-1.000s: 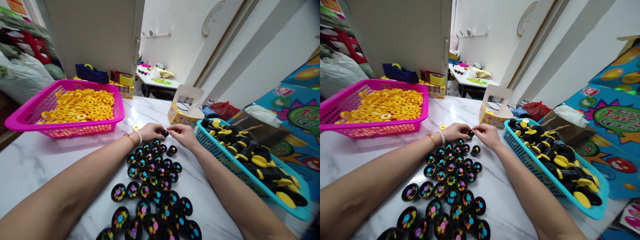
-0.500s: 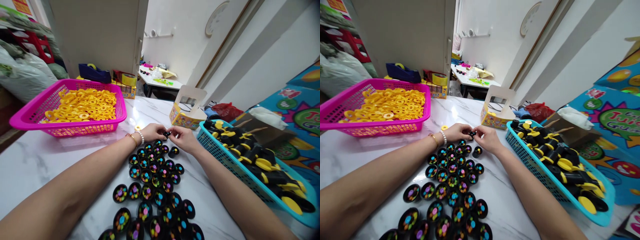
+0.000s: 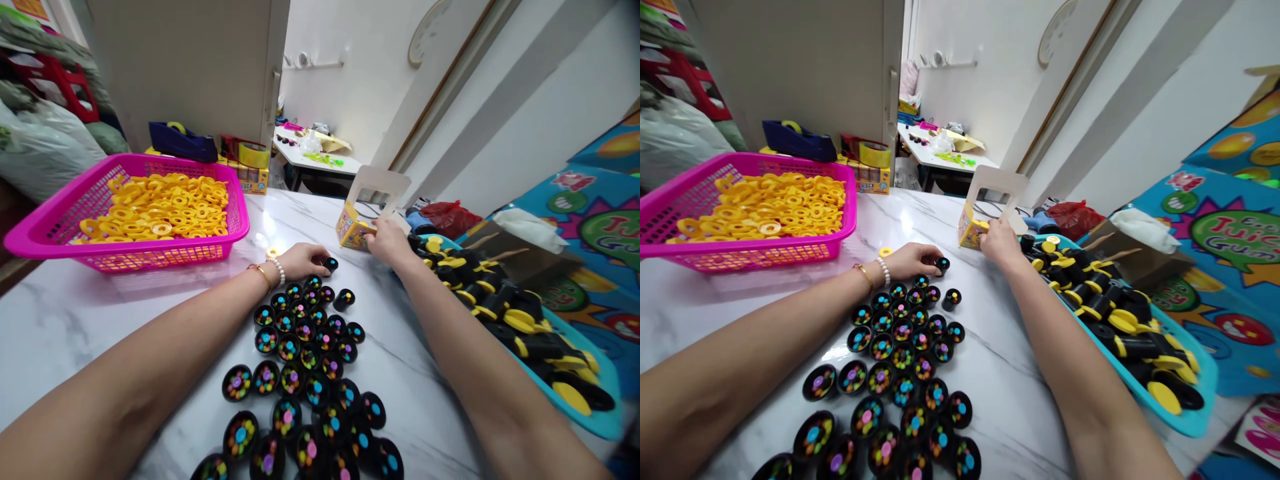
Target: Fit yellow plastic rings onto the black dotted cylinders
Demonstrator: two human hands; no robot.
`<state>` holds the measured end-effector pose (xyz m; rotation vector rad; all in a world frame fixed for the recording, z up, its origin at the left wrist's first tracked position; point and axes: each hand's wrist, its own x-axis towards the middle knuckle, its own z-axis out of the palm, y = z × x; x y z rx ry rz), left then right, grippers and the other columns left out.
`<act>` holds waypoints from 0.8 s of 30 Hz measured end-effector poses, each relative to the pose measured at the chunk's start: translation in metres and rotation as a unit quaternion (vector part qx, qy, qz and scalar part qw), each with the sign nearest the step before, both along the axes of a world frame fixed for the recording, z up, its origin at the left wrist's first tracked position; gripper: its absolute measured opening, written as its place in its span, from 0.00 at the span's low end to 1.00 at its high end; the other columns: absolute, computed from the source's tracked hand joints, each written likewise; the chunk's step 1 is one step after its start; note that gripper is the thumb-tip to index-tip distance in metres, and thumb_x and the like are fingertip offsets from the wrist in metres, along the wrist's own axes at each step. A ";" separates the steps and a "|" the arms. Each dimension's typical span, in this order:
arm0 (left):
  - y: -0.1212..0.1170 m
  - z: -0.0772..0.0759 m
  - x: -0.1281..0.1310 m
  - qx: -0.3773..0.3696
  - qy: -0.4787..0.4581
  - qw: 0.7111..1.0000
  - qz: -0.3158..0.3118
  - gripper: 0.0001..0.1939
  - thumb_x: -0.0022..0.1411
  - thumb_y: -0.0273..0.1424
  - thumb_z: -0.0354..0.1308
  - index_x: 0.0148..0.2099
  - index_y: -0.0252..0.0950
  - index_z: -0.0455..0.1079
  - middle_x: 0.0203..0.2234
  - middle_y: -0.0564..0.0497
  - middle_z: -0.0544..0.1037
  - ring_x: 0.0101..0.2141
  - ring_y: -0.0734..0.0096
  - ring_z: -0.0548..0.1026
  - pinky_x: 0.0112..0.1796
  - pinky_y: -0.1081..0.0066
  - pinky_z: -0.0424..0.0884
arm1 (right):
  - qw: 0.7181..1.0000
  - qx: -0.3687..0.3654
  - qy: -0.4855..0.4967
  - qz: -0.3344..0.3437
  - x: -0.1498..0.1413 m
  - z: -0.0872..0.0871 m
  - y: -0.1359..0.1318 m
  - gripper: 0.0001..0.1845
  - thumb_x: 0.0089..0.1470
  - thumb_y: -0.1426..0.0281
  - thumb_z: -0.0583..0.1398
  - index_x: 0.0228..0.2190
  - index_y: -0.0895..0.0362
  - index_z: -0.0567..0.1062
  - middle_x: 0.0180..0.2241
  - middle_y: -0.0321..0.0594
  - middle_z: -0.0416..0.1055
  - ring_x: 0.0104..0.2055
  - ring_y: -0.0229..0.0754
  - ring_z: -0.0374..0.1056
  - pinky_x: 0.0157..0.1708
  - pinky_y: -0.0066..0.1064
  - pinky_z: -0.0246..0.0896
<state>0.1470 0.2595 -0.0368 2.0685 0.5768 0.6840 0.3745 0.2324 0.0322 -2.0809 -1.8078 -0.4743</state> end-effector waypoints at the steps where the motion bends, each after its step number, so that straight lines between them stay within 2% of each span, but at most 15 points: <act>1: 0.000 0.000 0.000 -0.001 -0.001 1.000 -0.001 0.15 0.48 0.35 0.64 0.40 0.34 0.74 0.26 0.54 0.74 0.29 0.73 0.70 0.31 0.74 0.65 | 1.000 -0.022 -0.004 -0.007 0.002 -0.001 0.006 0.14 0.50 0.70 0.58 0.38 0.64 0.77 0.38 0.54 0.73 0.40 0.52 0.69 0.40 0.38 0.61; 4: -0.001 0.000 0.000 -0.004 -0.003 1.000 0.001 0.15 0.48 0.34 0.64 0.40 0.34 0.74 0.26 0.54 0.74 0.28 0.73 0.70 0.31 0.74 0.65 | 0.999 -0.032 -0.002 0.006 -0.002 -0.006 0.014 0.12 0.54 0.68 0.56 0.32 0.60 0.78 0.32 0.49 0.76 0.36 0.49 0.69 0.36 0.35 0.60; 10: -0.002 0.003 -0.001 -0.014 0.001 1.000 0.002 0.16 0.48 0.34 0.63 0.40 0.34 0.74 0.25 0.54 0.74 0.28 0.73 0.70 0.31 0.74 0.65 | 0.999 -0.018 0.003 0.047 -0.018 -0.016 0.005 0.14 0.55 0.67 0.54 0.33 0.58 0.79 0.34 0.45 0.77 0.37 0.45 0.69 0.35 0.30 0.57; 20: -0.003 0.005 0.000 -0.031 -0.003 0.999 -0.019 0.15 0.49 0.34 0.63 0.40 0.33 0.73 0.28 0.53 0.75 0.30 0.73 0.71 0.32 0.74 0.65 | 0.997 -0.026 -0.001 0.069 -0.008 -0.009 -0.021 0.12 0.54 0.65 0.56 0.30 0.56 0.78 0.29 0.41 0.76 0.33 0.44 0.69 0.33 0.30 0.57; 22: -0.003 0.005 0.000 -0.027 -0.001 1.000 -0.015 0.15 0.48 0.34 0.63 0.40 0.33 0.73 0.26 0.54 0.74 0.29 0.73 0.70 0.32 0.74 0.65 | 0.997 -0.010 0.007 0.074 -0.012 -0.011 -0.029 0.12 0.54 0.65 0.56 0.33 0.56 0.78 0.31 0.42 0.76 0.34 0.45 0.69 0.35 0.31 0.59; 24: -0.003 0.004 -0.001 -0.023 -0.002 1.000 -0.015 0.15 0.48 0.34 0.63 0.40 0.34 0.73 0.26 0.54 0.73 0.28 0.73 0.69 0.31 0.74 0.65 | 0.996 0.039 0.019 0.075 -0.018 -0.013 -0.042 0.14 0.53 0.66 0.57 0.41 0.57 0.76 0.39 0.45 0.74 0.38 0.46 0.69 0.38 0.33 0.61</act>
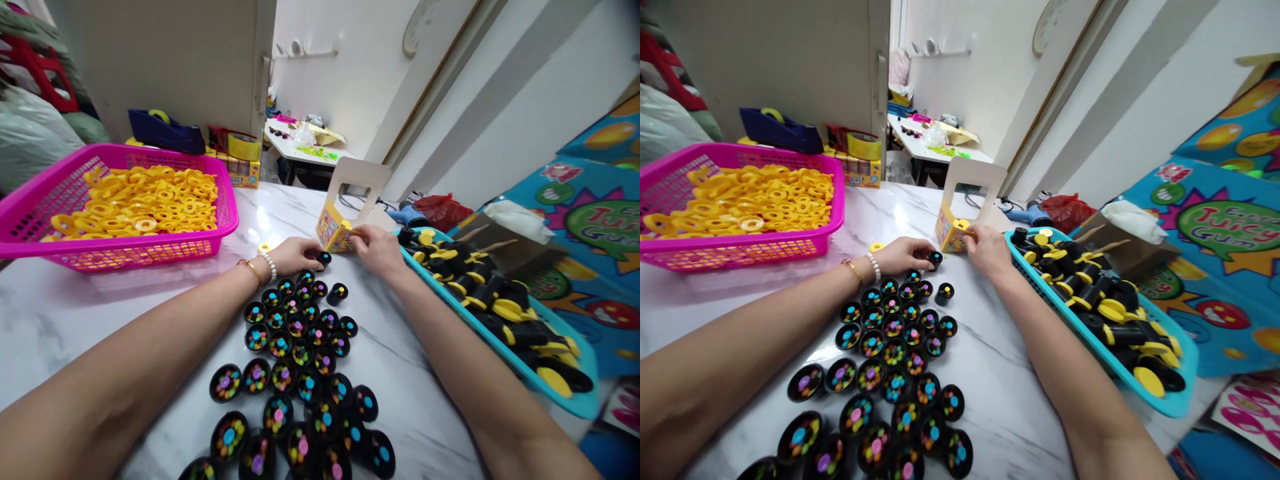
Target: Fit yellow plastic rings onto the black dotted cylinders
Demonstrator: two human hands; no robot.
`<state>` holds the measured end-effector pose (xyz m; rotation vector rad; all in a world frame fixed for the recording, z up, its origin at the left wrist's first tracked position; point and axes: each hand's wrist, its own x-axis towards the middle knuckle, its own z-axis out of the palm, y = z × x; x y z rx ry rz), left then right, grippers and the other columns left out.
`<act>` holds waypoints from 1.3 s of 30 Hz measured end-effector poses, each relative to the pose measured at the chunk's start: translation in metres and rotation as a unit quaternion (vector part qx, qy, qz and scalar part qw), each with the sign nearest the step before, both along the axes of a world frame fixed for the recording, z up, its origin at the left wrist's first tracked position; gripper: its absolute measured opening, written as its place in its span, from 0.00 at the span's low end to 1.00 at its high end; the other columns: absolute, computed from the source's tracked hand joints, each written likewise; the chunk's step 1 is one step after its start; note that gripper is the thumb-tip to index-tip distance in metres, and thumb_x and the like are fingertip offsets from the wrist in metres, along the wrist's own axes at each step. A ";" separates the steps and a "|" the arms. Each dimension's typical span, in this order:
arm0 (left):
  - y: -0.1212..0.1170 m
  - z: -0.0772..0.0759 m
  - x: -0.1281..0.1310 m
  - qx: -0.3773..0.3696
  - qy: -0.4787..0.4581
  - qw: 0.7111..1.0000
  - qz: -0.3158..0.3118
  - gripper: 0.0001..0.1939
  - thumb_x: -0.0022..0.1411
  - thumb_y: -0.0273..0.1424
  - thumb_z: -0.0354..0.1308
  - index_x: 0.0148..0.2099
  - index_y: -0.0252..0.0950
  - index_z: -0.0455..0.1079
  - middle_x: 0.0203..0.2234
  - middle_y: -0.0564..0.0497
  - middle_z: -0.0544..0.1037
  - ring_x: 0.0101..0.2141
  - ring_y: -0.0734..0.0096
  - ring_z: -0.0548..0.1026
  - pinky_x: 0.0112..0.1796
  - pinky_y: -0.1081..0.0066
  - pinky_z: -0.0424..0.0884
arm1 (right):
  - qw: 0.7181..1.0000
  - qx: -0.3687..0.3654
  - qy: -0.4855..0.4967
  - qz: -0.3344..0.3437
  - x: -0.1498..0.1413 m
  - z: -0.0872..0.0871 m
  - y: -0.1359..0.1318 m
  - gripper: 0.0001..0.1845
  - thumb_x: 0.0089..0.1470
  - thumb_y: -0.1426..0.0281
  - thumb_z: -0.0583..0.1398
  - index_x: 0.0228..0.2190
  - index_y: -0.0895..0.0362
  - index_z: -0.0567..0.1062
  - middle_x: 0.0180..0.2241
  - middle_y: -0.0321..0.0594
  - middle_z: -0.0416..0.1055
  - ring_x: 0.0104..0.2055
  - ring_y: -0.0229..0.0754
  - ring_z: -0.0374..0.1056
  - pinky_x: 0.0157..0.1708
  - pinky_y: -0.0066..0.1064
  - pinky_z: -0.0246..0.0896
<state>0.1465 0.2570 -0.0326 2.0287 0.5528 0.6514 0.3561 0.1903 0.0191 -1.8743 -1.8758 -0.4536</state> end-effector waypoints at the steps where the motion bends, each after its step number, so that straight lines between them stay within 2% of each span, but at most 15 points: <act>1: 0.000 0.000 0.000 0.002 -0.001 1.000 -0.002 0.15 0.49 0.35 0.63 0.40 0.34 0.73 0.26 0.54 0.73 0.28 0.73 0.70 0.31 0.74 0.65 | 1.000 0.030 0.008 0.003 -0.004 -0.002 -0.008 0.17 0.54 0.67 0.57 0.45 0.57 0.74 0.44 0.47 0.72 0.40 0.47 0.69 0.38 0.33 0.62; 3: 0.001 -0.001 0.000 0.006 -0.007 1.000 -0.007 0.16 0.49 0.36 0.62 0.40 0.34 0.73 0.26 0.54 0.74 0.29 0.72 0.70 0.31 0.73 0.66 | 0.996 0.078 0.024 0.021 -0.013 -0.008 -0.024 0.19 0.55 0.67 0.56 0.49 0.56 0.71 0.50 0.49 0.66 0.43 0.47 0.68 0.39 0.33 0.63; 4: 0.001 -0.002 0.000 0.007 -0.009 1.000 -0.008 0.16 0.49 0.37 0.62 0.40 0.35 0.73 0.27 0.53 0.74 0.29 0.72 0.71 0.32 0.73 0.66 | 0.995 0.090 0.034 0.036 -0.016 -0.012 -0.031 0.18 0.56 0.68 0.55 0.48 0.55 0.72 0.50 0.48 0.66 0.43 0.46 0.68 0.38 0.33 0.64; 8: 0.003 -0.005 0.001 0.007 -0.015 1.000 0.019 0.17 0.49 0.38 0.63 0.41 0.36 0.74 0.30 0.52 0.77 0.33 0.69 0.73 0.36 0.71 0.69 | 0.987 0.088 0.097 0.089 -0.019 -0.029 -0.043 0.10 0.58 0.70 0.53 0.36 0.55 0.75 0.36 0.44 0.71 0.35 0.42 0.68 0.38 0.32 0.64; 12: 0.004 -0.007 0.001 0.028 -0.010 0.994 0.107 0.16 0.49 0.39 0.61 0.40 0.36 0.74 0.30 0.51 0.77 0.33 0.68 0.73 0.36 0.70 0.69 | 0.973 0.019 0.151 0.172 -0.012 -0.043 -0.036 0.10 0.57 0.69 0.56 0.37 0.55 0.77 0.36 0.42 0.72 0.31 0.38 0.67 0.35 0.30 0.64; 15: 0.005 -0.007 0.001 0.031 -0.005 0.991 0.129 0.16 0.48 0.38 0.62 0.39 0.36 0.74 0.29 0.51 0.77 0.32 0.68 0.73 0.36 0.70 0.69 | 0.965 -0.040 0.152 0.208 -0.012 -0.049 -0.032 0.11 0.54 0.66 0.61 0.40 0.53 0.79 0.36 0.40 0.72 0.33 0.38 0.68 0.35 0.29 0.63; 18: 0.005 -0.007 0.001 0.024 -0.005 0.993 0.113 0.16 0.47 0.38 0.62 0.39 0.36 0.75 0.30 0.52 0.77 0.32 0.69 0.73 0.36 0.71 0.69 | 0.967 -0.060 0.141 0.206 -0.014 -0.052 -0.030 0.09 0.51 0.65 0.64 0.36 0.51 0.81 0.34 0.38 0.72 0.35 0.38 0.68 0.35 0.28 0.62; 22: 0.005 -0.008 0.002 0.010 -0.014 0.996 0.085 0.17 0.48 0.37 0.62 0.40 0.35 0.74 0.31 0.51 0.78 0.33 0.68 0.74 0.36 0.71 0.69 | 0.969 -0.050 0.159 0.184 -0.015 -0.052 -0.028 0.05 0.51 0.68 0.63 0.29 0.54 0.80 0.28 0.36 0.71 0.31 0.37 0.67 0.33 0.27 0.61; 27: 0.005 -0.008 0.002 0.010 -0.017 0.997 0.074 0.16 0.48 0.37 0.62 0.40 0.35 0.74 0.31 0.50 0.78 0.34 0.68 0.74 0.37 0.70 0.69 | 0.974 -0.023 0.172 0.143 -0.014 -0.051 -0.023 0.08 0.51 0.68 0.61 0.34 0.57 0.76 0.27 0.37 0.71 0.26 0.36 0.65 0.29 0.27 0.61; 32: 0.006 -0.008 0.002 0.015 -0.023 0.997 0.072 0.14 0.48 0.36 0.62 0.38 0.35 0.74 0.29 0.51 0.77 0.32 0.69 0.73 0.36 0.71 0.69 | 0.977 -0.029 0.147 0.153 -0.018 -0.053 -0.016 0.05 0.50 0.70 0.61 0.25 0.56 0.76 0.26 0.37 0.70 0.29 0.37 0.65 0.32 0.27 0.59; 35: 0.006 -0.007 0.001 0.016 -0.032 0.996 0.076 0.14 0.48 0.36 0.62 0.38 0.35 0.74 0.29 0.51 0.76 0.32 0.69 0.72 0.35 0.71 0.69 | 0.978 -0.023 0.139 0.153 -0.021 -0.054 -0.017 0.04 0.49 0.72 0.59 0.28 0.56 0.75 0.27 0.36 0.70 0.30 0.38 0.65 0.32 0.27 0.59; 37: 0.003 -0.006 0.000 0.017 -0.043 0.996 0.076 0.16 0.48 0.35 0.62 0.40 0.36 0.74 0.31 0.51 0.77 0.33 0.70 0.72 0.35 0.72 0.69 | 0.979 -0.014 0.137 0.151 -0.021 -0.055 -0.019 0.07 0.49 0.72 0.58 0.33 0.56 0.75 0.28 0.37 0.71 0.30 0.38 0.65 0.33 0.27 0.59; 39: 0.000 -0.004 -0.001 0.015 -0.055 0.996 0.073 0.17 0.49 0.34 0.62 0.43 0.37 0.73 0.32 0.52 0.76 0.33 0.71 0.73 0.35 0.72 0.70 | 0.979 -0.006 0.134 0.151 -0.021 -0.055 -0.021 0.07 0.50 0.72 0.58 0.33 0.56 0.75 0.29 0.37 0.71 0.30 0.38 0.66 0.33 0.28 0.59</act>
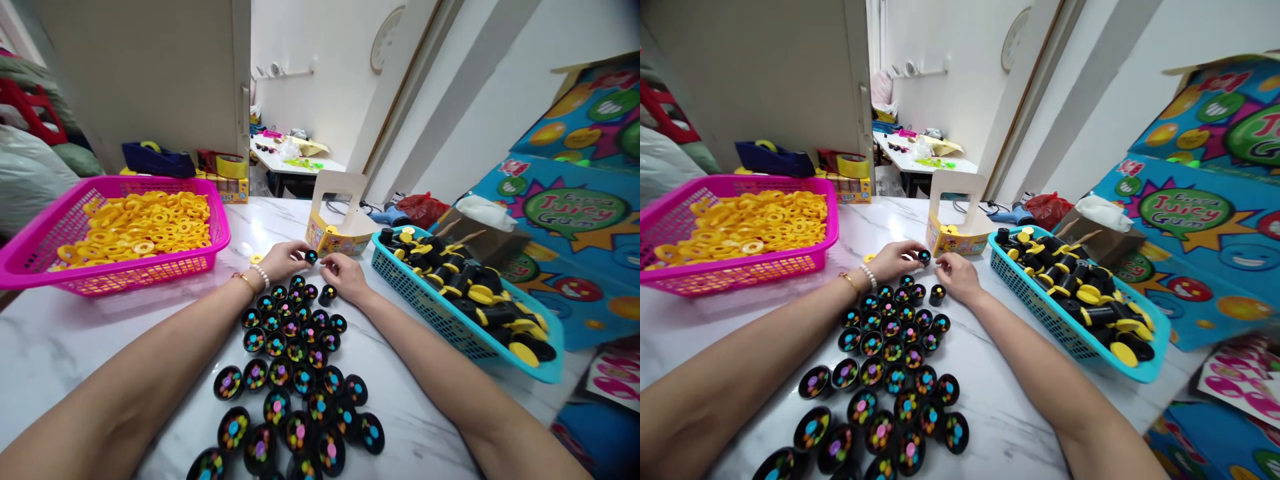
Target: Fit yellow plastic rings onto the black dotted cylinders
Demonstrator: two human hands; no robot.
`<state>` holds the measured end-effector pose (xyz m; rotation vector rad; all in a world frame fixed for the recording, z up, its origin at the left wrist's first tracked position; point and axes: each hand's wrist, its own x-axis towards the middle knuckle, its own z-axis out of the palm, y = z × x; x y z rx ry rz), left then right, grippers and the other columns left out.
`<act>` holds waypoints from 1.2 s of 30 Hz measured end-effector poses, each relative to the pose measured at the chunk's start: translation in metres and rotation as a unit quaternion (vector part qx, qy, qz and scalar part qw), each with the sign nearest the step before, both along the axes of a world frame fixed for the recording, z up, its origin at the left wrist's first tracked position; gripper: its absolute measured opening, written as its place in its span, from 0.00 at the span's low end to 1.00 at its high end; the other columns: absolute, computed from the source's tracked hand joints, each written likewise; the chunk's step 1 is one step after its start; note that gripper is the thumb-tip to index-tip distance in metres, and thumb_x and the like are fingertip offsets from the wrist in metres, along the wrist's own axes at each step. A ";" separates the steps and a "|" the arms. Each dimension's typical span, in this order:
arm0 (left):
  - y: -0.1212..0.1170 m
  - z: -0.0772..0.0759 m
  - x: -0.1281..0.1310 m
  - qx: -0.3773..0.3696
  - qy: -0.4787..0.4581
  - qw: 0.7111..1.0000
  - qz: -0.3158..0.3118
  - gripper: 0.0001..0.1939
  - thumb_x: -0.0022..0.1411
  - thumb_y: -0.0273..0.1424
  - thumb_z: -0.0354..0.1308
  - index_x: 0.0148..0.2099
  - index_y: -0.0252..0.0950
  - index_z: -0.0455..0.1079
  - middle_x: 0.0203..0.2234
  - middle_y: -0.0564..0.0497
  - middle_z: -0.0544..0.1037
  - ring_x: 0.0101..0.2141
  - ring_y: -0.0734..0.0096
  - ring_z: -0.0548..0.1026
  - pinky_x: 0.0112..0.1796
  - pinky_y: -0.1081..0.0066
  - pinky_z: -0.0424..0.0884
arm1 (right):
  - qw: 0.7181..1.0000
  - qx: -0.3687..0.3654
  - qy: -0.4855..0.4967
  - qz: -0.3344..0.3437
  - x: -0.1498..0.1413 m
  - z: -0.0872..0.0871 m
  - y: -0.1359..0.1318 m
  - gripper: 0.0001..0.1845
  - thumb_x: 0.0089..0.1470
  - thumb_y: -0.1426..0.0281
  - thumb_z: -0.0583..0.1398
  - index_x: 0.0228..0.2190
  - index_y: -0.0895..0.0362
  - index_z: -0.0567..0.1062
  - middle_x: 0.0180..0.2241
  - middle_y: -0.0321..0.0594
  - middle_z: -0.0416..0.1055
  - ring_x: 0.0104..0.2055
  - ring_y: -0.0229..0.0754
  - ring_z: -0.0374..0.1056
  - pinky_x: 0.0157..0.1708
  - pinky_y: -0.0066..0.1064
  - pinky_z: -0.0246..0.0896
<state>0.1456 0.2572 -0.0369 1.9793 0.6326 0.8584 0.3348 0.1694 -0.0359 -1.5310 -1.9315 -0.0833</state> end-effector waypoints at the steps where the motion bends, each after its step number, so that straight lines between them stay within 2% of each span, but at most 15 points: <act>1: -0.002 0.001 0.000 -0.002 -0.005 1.000 -0.003 0.18 0.49 0.33 0.62 0.44 0.37 0.73 0.32 0.52 0.76 0.32 0.71 0.73 0.35 0.73 0.70 | 1.000 0.004 -0.002 0.001 0.000 0.000 -0.001 0.06 0.51 0.72 0.58 0.31 0.56 0.75 0.29 0.38 0.71 0.30 0.38 0.66 0.33 0.28 0.59; 4: -0.004 0.002 0.000 -0.014 -0.024 1.000 -0.009 0.17 0.47 0.32 0.63 0.42 0.37 0.73 0.30 0.52 0.76 0.31 0.73 0.73 0.33 0.73 0.70 | 1.000 0.013 -0.006 0.004 0.000 0.000 0.000 0.06 0.52 0.72 0.57 0.28 0.56 0.76 0.28 0.38 0.71 0.30 0.38 0.66 0.32 0.28 0.60; 8: 0.001 0.006 -0.001 -0.052 -0.065 0.996 0.006 0.17 0.49 0.35 0.63 0.41 0.33 0.71 0.31 0.50 0.76 0.30 0.72 0.73 0.31 0.72 0.72 | 1.000 0.021 0.004 0.012 -0.002 0.003 0.005 0.08 0.53 0.73 0.57 0.31 0.56 0.77 0.30 0.40 0.72 0.30 0.38 0.67 0.34 0.29 0.62; 13: 0.021 0.012 -0.013 -0.067 -0.106 0.985 0.119 0.18 0.50 0.39 0.61 0.41 0.33 0.68 0.28 0.51 0.74 0.26 0.75 0.71 0.26 0.75 0.69 | 0.999 0.007 0.002 0.051 -0.006 0.008 0.020 0.11 0.53 0.75 0.56 0.36 0.57 0.78 0.35 0.42 0.74 0.34 0.40 0.69 0.38 0.31 0.65; 16: 0.028 0.008 -0.021 -0.053 -0.101 0.974 0.194 0.17 0.49 0.39 0.61 0.39 0.35 0.68 0.27 0.52 0.74 0.26 0.75 0.71 0.26 0.75 0.67 | 0.996 -0.014 -0.026 0.089 -0.017 0.009 0.035 0.14 0.54 0.75 0.56 0.41 0.56 0.77 0.39 0.43 0.74 0.41 0.42 0.70 0.43 0.32 0.64; 18: 0.029 0.004 -0.023 -0.040 -0.088 0.970 0.222 0.15 0.48 0.37 0.63 0.38 0.35 0.69 0.27 0.53 0.74 0.27 0.74 0.71 0.27 0.75 0.67 | 0.993 -0.028 -0.047 0.102 -0.029 0.009 0.047 0.15 0.54 0.73 0.57 0.43 0.55 0.77 0.41 0.43 0.74 0.43 0.43 0.69 0.44 0.32 0.63; 22: 0.028 0.003 -0.026 -0.012 -0.076 0.966 0.246 0.14 0.46 0.35 0.65 0.35 0.36 0.71 0.27 0.53 0.75 0.30 0.73 0.71 0.31 0.74 0.67 | 0.992 -0.047 -0.071 0.093 -0.049 0.006 0.069 0.08 0.55 0.71 0.58 0.34 0.55 0.79 0.38 0.42 0.73 0.39 0.42 0.69 0.42 0.31 0.62; 26: 0.026 0.022 -0.026 -0.018 -0.090 0.962 0.259 0.15 0.49 0.37 0.62 0.38 0.34 0.70 0.28 0.52 0.75 0.29 0.73 0.72 0.29 0.75 0.68 | 0.995 -0.051 -0.066 0.062 -0.050 0.003 0.073 0.08 0.55 0.73 0.57 0.31 0.57 0.77 0.35 0.45 0.71 0.37 0.44 0.68 0.39 0.32 0.61; 28: 0.022 0.039 -0.025 -0.027 -0.112 0.963 0.244 0.16 0.50 0.38 0.61 0.39 0.34 0.69 0.28 0.51 0.75 0.28 0.74 0.72 0.26 0.75 0.68 | 0.996 -0.051 -0.056 0.053 -0.043 0.001 0.064 0.07 0.55 0.73 0.57 0.32 0.58 0.76 0.34 0.45 0.71 0.37 0.44 0.68 0.39 0.33 0.60; 31: 0.008 0.064 -0.021 -0.054 -0.199 0.963 0.173 0.17 0.48 0.36 0.63 0.40 0.32 0.69 0.29 0.51 0.76 0.29 0.73 0.73 0.28 0.74 0.70 | 0.997 -0.050 -0.038 0.055 -0.026 0.003 0.035 0.05 0.53 0.74 0.58 0.31 0.58 0.75 0.32 0.43 0.71 0.36 0.43 0.67 0.39 0.32 0.60; 33: -0.003 0.076 -0.021 -0.095 -0.253 0.953 0.136 0.18 0.46 0.35 0.66 0.39 0.31 0.70 0.30 0.49 0.77 0.30 0.73 0.75 0.31 0.73 0.72 | 0.997 -0.047 -0.024 0.059 -0.011 0.005 0.004 0.05 0.53 0.75 0.58 0.29 0.58 0.74 0.31 0.41 0.71 0.35 0.41 0.67 0.38 0.31 0.61; 36: -0.018 0.089 -0.030 -0.156 -0.267 0.940 0.145 0.19 0.44 0.35 0.68 0.38 0.29 0.70 0.30 0.48 0.77 0.29 0.74 0.75 0.34 0.72 0.72 | 0.998 -0.047 0.002 0.049 0.015 0.008 -0.055 0.06 0.55 0.73 0.57 0.29 0.58 0.74 0.30 0.40 0.71 0.32 0.40 0.67 0.35 0.30 0.61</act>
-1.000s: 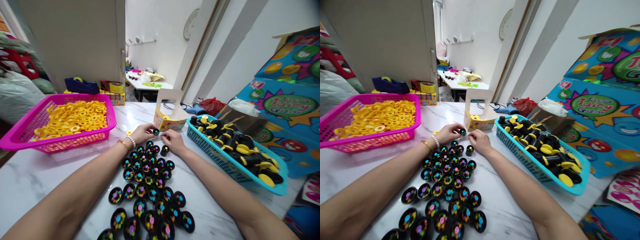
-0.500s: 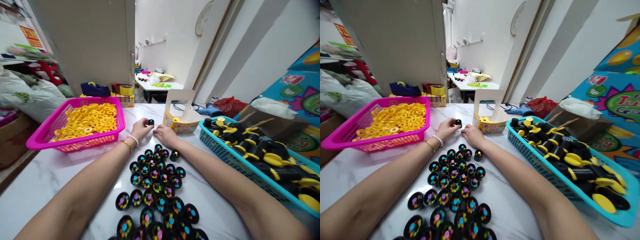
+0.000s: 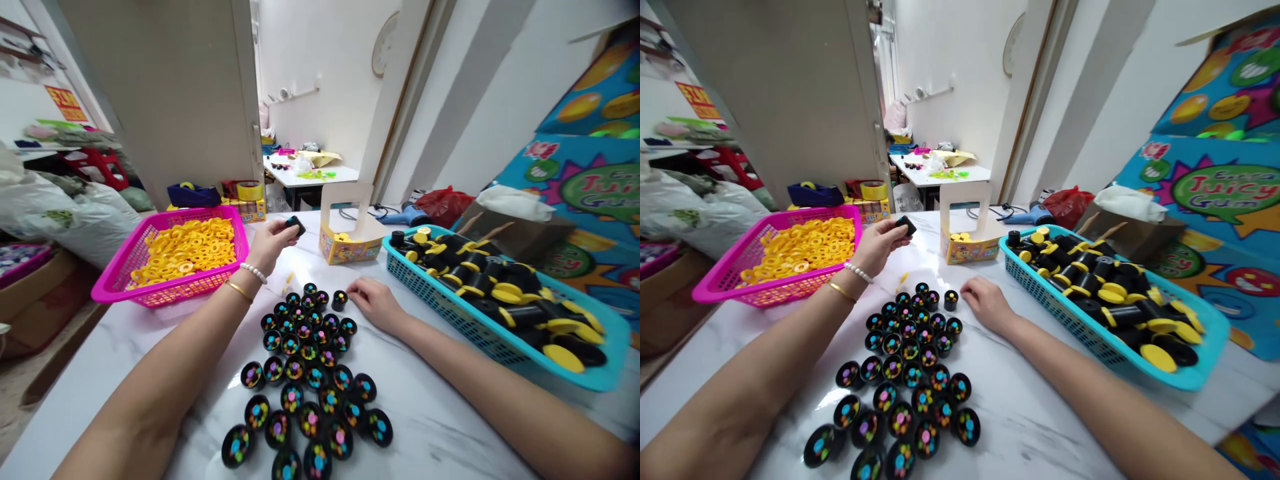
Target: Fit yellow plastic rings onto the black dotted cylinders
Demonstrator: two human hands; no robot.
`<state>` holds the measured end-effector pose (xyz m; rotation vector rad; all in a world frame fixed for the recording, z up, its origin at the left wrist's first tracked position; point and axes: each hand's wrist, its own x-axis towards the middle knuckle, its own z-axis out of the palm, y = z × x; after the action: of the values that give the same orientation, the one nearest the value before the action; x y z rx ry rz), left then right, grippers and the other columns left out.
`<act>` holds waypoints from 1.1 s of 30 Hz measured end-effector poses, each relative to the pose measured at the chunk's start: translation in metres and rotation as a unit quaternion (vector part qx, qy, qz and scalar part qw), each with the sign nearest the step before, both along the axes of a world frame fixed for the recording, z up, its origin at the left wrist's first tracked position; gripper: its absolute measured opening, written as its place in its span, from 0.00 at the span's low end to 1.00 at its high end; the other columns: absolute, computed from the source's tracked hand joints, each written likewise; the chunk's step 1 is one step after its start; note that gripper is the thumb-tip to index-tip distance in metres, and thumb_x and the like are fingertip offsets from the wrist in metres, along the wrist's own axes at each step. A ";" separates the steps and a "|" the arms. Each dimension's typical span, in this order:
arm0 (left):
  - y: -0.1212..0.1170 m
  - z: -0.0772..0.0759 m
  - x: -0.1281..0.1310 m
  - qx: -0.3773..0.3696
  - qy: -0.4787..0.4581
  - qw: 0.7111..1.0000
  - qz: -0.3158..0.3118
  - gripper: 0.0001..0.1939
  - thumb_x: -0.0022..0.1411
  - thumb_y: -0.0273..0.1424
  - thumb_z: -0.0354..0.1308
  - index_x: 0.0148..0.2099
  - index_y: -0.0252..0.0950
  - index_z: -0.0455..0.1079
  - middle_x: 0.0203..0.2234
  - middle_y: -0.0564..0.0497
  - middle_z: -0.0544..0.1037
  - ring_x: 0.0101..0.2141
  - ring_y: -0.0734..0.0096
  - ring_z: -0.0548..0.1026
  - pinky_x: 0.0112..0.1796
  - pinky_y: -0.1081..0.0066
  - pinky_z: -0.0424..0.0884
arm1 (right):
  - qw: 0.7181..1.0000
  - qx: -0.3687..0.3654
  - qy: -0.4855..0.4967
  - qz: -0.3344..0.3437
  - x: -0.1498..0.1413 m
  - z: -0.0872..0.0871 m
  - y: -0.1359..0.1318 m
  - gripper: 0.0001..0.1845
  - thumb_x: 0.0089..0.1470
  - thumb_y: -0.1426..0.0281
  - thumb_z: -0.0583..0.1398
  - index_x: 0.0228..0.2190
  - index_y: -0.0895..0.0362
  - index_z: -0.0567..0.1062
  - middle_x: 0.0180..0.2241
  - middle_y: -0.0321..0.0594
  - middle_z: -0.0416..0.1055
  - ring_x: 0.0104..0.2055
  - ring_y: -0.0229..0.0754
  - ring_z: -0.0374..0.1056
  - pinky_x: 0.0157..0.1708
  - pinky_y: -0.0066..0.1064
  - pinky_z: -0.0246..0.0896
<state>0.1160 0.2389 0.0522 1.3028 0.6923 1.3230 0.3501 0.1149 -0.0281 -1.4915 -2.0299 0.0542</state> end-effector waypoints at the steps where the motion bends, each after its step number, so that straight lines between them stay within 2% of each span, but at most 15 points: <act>1: -0.006 0.005 -0.005 -0.009 0.001 1.000 0.006 0.20 0.44 0.35 0.68 0.38 0.29 0.70 0.29 0.48 0.77 0.28 0.75 0.75 0.34 0.72 0.72 | 1.000 -0.010 0.021 -0.012 0.009 0.000 -0.020 0.06 0.55 0.71 0.57 0.30 0.57 0.74 0.30 0.40 0.71 0.31 0.40 0.66 0.34 0.30 0.61; 4: -0.037 0.026 -0.029 0.025 0.015 0.999 0.021 0.20 0.46 0.35 0.67 0.40 0.30 0.71 0.30 0.49 0.77 0.29 0.75 0.75 0.34 0.74 0.71 | 0.985 -0.074 0.135 -0.072 0.032 0.000 -0.074 0.09 0.54 0.65 0.58 0.32 0.57 0.75 0.26 0.38 0.70 0.27 0.38 0.64 0.28 0.30 0.60; 6: -0.073 0.042 -0.050 0.065 0.044 0.997 0.013 0.19 0.48 0.35 0.67 0.41 0.32 0.71 0.32 0.50 0.77 0.30 0.75 0.75 0.34 0.74 0.72 | 0.960 -0.119 0.229 -0.108 0.041 0.000 -0.101 0.12 0.52 0.61 0.60 0.33 0.58 0.74 0.22 0.35 0.68 0.22 0.36 0.61 0.24 0.29 0.58; 8: -0.119 0.052 -0.072 0.090 0.096 0.991 0.001 0.17 0.51 0.34 0.66 0.43 0.33 0.71 0.33 0.50 0.77 0.31 0.74 0.75 0.35 0.74 0.72 | 0.923 -0.149 0.329 -0.131 0.040 0.003 -0.123 0.15 0.48 0.60 0.63 0.33 0.59 0.73 0.20 0.33 0.66 0.19 0.33 0.58 0.20 0.27 0.55; 10: -0.171 0.049 -0.090 0.099 0.166 0.981 -0.013 0.17 0.52 0.32 0.65 0.44 0.35 0.70 0.34 0.50 0.77 0.34 0.72 0.75 0.36 0.74 0.72 | 0.881 -0.161 0.423 -0.139 0.027 0.009 -0.145 0.17 0.45 0.60 0.66 0.34 0.59 0.73 0.23 0.33 0.67 0.17 0.30 0.57 0.16 0.24 0.50; 12: -0.220 0.036 -0.100 0.099 0.252 0.961 -0.065 0.17 0.54 0.32 0.64 0.47 0.37 0.69 0.36 0.50 0.77 0.36 0.71 0.75 0.37 0.73 0.73 | 0.850 -0.151 0.489 -0.127 0.004 0.018 -0.171 0.18 0.44 0.62 0.68 0.35 0.57 0.73 0.25 0.34 0.69 0.18 0.30 0.58 0.14 0.22 0.49; 13: -0.242 0.027 -0.102 0.104 0.294 0.946 -0.091 0.17 0.55 0.31 0.63 0.47 0.37 0.68 0.37 0.50 0.77 0.36 0.71 0.75 0.37 0.72 0.72 | 0.845 -0.136 0.506 -0.113 -0.011 0.025 -0.185 0.16 0.44 0.63 0.68 0.35 0.56 0.73 0.26 0.34 0.70 0.19 0.30 0.60 0.15 0.22 0.51; 15: -0.277 0.008 -0.099 0.127 0.365 0.912 -0.138 0.15 0.57 0.30 0.61 0.47 0.38 0.68 0.35 0.52 0.77 0.33 0.73 0.75 0.36 0.73 0.71 | 0.852 -0.093 0.510 -0.071 -0.043 0.040 -0.215 0.13 0.44 0.67 0.68 0.34 0.55 0.74 0.28 0.36 0.72 0.24 0.33 0.64 0.19 0.23 0.57; 17: -0.301 -0.005 -0.090 0.159 0.406 0.882 -0.177 0.14 0.58 0.29 0.59 0.47 0.39 0.69 0.32 0.54 0.77 0.30 0.75 0.74 0.33 0.75 0.69 | 0.871 -0.046 0.489 -0.022 -0.076 0.055 -0.242 0.10 0.46 0.71 0.68 0.32 0.55 0.75 0.29 0.36 0.73 0.29 0.35 0.68 0.26 0.25 0.63; 19: -0.316 -0.011 -0.080 0.179 0.419 0.864 -0.212 0.13 0.57 0.28 0.58 0.46 0.38 0.69 0.30 0.54 0.76 0.29 0.77 0.73 0.32 0.76 0.68 | 0.891 -0.019 0.451 0.038 -0.102 0.065 -0.262 0.08 0.47 0.74 0.66 0.32 0.55 0.75 0.30 0.37 0.73 0.31 0.36 0.69 0.30 0.27 0.65; 21: -0.328 -0.012 -0.072 0.187 0.412 0.862 -0.228 0.12 0.57 0.26 0.58 0.45 0.37 0.69 0.30 0.55 0.76 0.29 0.77 0.72 0.32 0.76 0.67 | 0.912 -0.008 0.398 0.095 -0.118 0.068 -0.276 0.07 0.49 0.76 0.65 0.33 0.56 0.76 0.30 0.38 0.73 0.31 0.36 0.68 0.30 0.28 0.65; 24: -0.346 -0.012 -0.069 0.185 0.398 0.871 -0.221 0.12 0.56 0.24 0.57 0.44 0.36 0.68 0.30 0.55 0.76 0.29 0.77 0.72 0.33 0.76 0.68 | 0.938 0.018 0.314 0.146 -0.125 0.063 -0.291 0.06 0.49 0.77 0.64 0.33 0.57 0.77 0.30 0.40 0.74 0.33 0.37 0.69 0.32 0.29 0.66; 28: -0.373 -0.022 -0.069 0.161 0.403 0.876 -0.211 0.13 0.55 0.23 0.57 0.44 0.36 0.68 0.29 0.55 0.75 0.28 0.77 0.72 0.31 0.76 0.67 | 0.959 0.051 0.236 0.151 -0.122 0.052 -0.310 0.06 0.50 0.77 0.64 0.32 0.57 0.78 0.33 0.44 0.73 0.37 0.39 0.69 0.37 0.31 0.67; 31: -0.392 -0.035 -0.069 0.126 0.400 0.880 -0.225 0.13 0.55 0.24 0.57 0.44 0.37 0.68 0.27 0.56 0.74 0.27 0.77 0.71 0.31 0.77 0.67 | 0.961 0.037 0.242 0.126 -0.118 0.043 -0.326 0.06 0.50 0.76 0.63 0.34 0.57 0.79 0.34 0.43 0.72 0.36 0.39 0.69 0.35 0.30 0.67; 33: -0.403 -0.042 -0.070 0.114 0.394 0.884 -0.223 0.14 0.56 0.25 0.58 0.46 0.37 0.68 0.29 0.55 0.75 0.28 0.76 0.72 0.32 0.76 0.68 | 0.951 0.000 0.299 0.079 -0.112 0.036 -0.338 0.05 0.51 0.74 0.63 0.32 0.57 0.78 0.33 0.42 0.72 0.35 0.39 0.69 0.34 0.30 0.67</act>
<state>0.0463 -0.1640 0.0102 2.0797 0.7175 0.4692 0.2380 -0.2227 0.0080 -1.1262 -1.6373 0.5091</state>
